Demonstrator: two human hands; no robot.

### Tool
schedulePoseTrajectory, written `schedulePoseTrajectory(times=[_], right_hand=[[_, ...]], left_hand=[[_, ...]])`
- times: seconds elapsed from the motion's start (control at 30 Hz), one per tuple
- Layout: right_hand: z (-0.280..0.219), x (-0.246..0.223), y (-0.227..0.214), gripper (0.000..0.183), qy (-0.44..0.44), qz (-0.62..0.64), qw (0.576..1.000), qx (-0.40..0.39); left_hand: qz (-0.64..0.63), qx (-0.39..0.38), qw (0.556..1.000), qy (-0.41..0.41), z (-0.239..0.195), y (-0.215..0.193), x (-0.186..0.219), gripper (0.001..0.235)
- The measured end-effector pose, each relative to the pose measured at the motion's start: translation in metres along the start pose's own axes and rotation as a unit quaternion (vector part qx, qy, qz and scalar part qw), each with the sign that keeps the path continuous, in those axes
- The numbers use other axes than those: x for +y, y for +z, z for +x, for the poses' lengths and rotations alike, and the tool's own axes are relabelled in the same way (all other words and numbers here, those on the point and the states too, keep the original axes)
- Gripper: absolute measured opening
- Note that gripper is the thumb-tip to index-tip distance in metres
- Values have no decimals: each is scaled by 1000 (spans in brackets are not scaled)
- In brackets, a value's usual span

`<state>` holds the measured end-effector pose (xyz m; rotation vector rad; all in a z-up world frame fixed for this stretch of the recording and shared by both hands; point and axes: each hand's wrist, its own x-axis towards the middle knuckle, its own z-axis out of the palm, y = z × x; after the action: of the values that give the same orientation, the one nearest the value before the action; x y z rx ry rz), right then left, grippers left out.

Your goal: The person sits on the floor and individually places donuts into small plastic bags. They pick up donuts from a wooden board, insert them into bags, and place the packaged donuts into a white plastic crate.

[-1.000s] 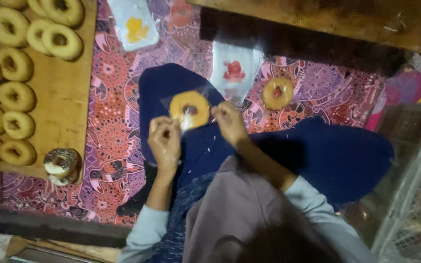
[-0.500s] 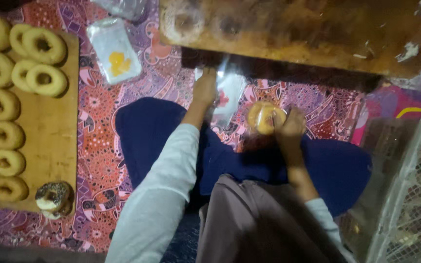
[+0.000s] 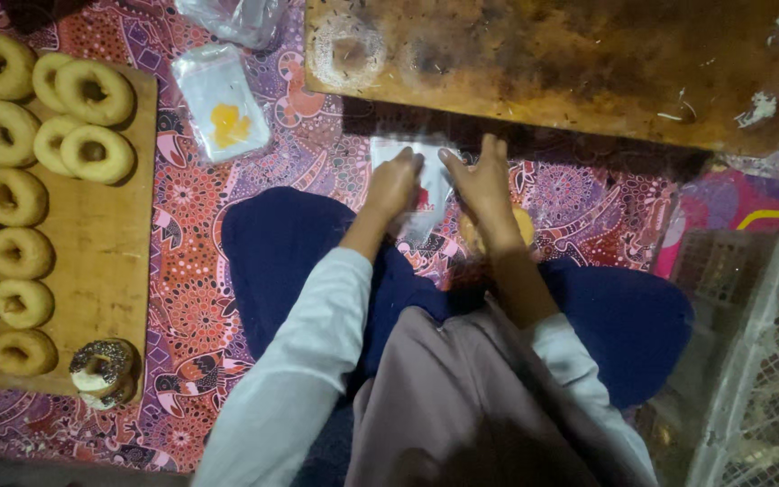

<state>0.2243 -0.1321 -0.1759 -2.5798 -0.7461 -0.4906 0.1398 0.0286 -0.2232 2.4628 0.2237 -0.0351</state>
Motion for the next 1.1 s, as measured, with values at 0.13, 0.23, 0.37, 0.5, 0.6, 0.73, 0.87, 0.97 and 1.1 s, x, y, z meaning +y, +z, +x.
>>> schedulePoseTrajectory(times=[0.13,0.23,0.37,0.5,0.6,0.73,0.87,0.97,1.1], right_hand=[[0,-12,-24,24,324,370,795,-356],[23,-35,-59,24,170,340,876,-297],[36,-66,-106,39,-58,193,978,-61],[34,-76,-129,30,6,246,966,-75],[37,-71,-136,12,9,249,949,-193],[62,-74,-156,15,-15,260,929,-264],[68,-100,-188,36,-56,137,987,-55],[45,-109,-192,28,18,183,976,-117],[30,-88,-154,37,-59,210,971,-102]], left_hand=[[-188,157,970,-2,-34,-46,48,27],[-259,293,919,-46,-26,-81,59,52],[-293,281,911,-77,-28,-100,60,22],[-353,191,906,-132,-35,-109,72,12],[-307,235,912,140,-43,-119,78,24],[-274,231,933,22,-45,-129,81,10],[-236,324,915,-45,-37,-133,91,13],[-220,360,906,-47,-35,-132,108,12],[-225,263,925,158,-45,-139,127,18]])
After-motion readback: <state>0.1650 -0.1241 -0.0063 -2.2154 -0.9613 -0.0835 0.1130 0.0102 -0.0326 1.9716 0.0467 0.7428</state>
